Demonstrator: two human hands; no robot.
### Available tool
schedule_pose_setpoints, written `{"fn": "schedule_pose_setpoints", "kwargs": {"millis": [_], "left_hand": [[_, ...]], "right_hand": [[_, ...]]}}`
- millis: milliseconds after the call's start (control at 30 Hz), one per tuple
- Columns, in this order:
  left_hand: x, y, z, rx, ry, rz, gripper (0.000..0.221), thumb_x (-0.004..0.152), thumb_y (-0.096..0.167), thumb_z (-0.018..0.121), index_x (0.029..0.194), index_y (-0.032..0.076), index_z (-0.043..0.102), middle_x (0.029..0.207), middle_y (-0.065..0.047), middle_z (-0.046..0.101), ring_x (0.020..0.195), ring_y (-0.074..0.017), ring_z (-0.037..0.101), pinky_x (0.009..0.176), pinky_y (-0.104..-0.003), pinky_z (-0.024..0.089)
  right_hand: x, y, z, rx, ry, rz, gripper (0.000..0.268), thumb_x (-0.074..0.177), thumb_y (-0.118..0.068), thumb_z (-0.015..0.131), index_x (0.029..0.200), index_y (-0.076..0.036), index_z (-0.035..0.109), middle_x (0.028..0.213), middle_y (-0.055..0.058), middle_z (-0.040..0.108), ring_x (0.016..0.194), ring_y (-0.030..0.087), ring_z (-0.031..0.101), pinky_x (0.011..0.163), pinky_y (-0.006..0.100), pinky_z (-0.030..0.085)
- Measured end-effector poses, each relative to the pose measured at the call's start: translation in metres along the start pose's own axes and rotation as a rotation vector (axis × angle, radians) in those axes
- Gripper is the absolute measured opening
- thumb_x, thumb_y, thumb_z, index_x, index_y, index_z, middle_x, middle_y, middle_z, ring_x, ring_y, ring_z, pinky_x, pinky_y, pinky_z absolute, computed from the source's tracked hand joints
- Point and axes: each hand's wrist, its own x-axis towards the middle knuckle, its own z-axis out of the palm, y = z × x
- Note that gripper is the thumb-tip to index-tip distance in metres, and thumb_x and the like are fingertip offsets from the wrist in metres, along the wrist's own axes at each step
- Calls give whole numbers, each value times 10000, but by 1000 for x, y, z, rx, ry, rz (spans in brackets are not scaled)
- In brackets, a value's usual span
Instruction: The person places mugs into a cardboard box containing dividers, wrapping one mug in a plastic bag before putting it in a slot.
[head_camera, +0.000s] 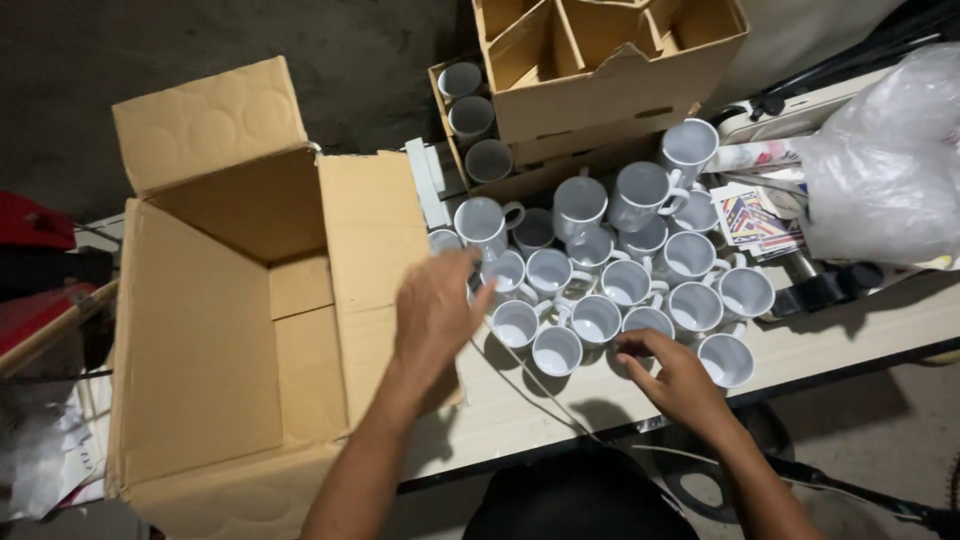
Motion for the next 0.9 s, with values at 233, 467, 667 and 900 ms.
{"fn": "schedule_pose_setpoints", "kwargs": {"millis": [233, 467, 667, 900], "left_hand": [[-65, -2, 85, -261, -53, 15, 337, 858, 282, 778, 1090, 42, 730, 1047, -158, 745, 963, -369, 698, 818, -465, 545], [-89, 6, 146, -581, -220, -489, 256, 885, 201, 730, 1109, 77, 738, 963, -90, 788, 854, -224, 764, 781, -339, 587], [-40, 55, 135, -545, -198, -348, 211, 885, 177, 728, 1066, 68, 730, 984, -90, 766, 910, -259, 746, 791, -365, 573], [-17, 84, 134, -351, -108, -66, 239, 859, 162, 752, 1059, 36, 719, 995, -118, 730, 938, -335, 686, 794, -446, 525]], "right_hand": [[19, 17, -17, -2, 9, -127, 267, 909, -207, 725, 1162, -123, 703, 1009, 27, 780, 889, 150, 764, 645, 311, 567], [42, 57, -58, -75, 13, 17, 258, 889, -234, 718, 1132, -149, 717, 1041, 29, 771, 822, 203, 749, 660, 341, 565], [130, 80, -92, -220, 209, -259, 303, 885, -169, 719, 1171, -93, 657, 1142, 128, 662, 978, 343, 651, 801, 413, 532], [211, 65, -113, -252, 322, -357, 219, 905, -100, 707, 1118, -70, 667, 1062, 144, 635, 1039, 349, 631, 869, 444, 502]]}}
